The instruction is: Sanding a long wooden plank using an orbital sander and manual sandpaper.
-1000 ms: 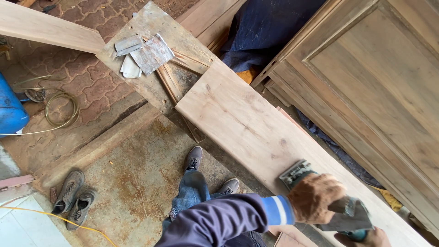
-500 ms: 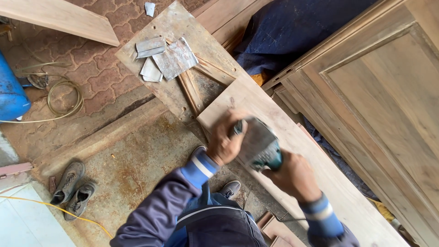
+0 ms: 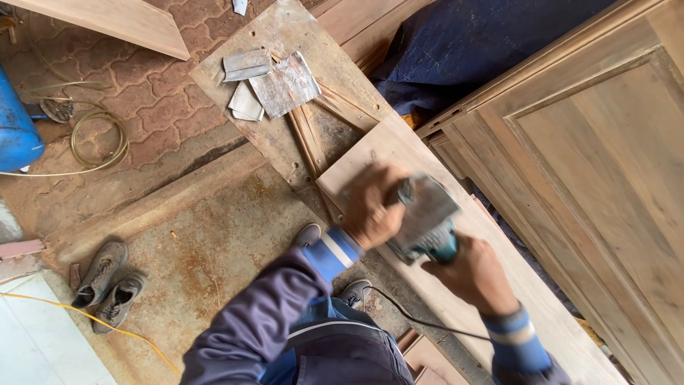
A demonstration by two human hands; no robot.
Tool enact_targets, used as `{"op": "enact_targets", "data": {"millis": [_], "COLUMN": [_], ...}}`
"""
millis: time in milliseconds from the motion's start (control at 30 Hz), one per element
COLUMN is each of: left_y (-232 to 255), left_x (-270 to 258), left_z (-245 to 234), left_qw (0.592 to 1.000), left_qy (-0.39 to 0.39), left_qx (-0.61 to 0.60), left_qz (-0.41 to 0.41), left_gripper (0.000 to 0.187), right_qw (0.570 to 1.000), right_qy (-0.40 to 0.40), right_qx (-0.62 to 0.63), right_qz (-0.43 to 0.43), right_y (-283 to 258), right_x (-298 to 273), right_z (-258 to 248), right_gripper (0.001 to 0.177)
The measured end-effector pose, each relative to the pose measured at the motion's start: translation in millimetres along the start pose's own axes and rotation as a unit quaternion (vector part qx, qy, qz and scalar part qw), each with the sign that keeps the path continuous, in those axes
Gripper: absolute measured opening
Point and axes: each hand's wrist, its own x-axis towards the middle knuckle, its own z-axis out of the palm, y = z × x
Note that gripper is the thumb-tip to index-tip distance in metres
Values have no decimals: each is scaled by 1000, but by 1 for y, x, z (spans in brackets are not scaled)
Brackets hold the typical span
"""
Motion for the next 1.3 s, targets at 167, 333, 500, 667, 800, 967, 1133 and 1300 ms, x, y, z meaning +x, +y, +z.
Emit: {"op": "enact_targets", "data": {"millis": [167,333,500,667,800,967,1133,1300], "left_y": [64,97,100,65,27,-40,-53,-47], "left_x": [-52,-90,-75,-37,8,79,146,140], "left_z": [70,136,150,121,68,34,4,43], "left_qw": [998,987,977,981,991,995,992,993], "left_qy": [-30,-119,-176,-166,-89,-37,-19,-26], "left_qx": [-26,-24,-43,-40,-8,62,111,98], "left_qz": [45,106,114,92,96,70,62,54], "left_gripper": [19,34,35,39,45,35,15,18], "right_qw": [997,966,968,965,996,999,999,999], "right_qy": [18,-50,-14,-40,8,24,5,0], "right_qx": [29,-36,28,-21,-28,-27,-16,3], "right_qz": [67,251,251,257,81,-3,33,39], "right_y": [100,203,235,135,74,9,-49,-10], "right_x": [-72,-125,-123,-72,-10,70,119,111], "right_z": [2,11,13,-23,-34,-50,-76,-82], "right_gripper": [41,43,46,43,47,41,31,29]}}
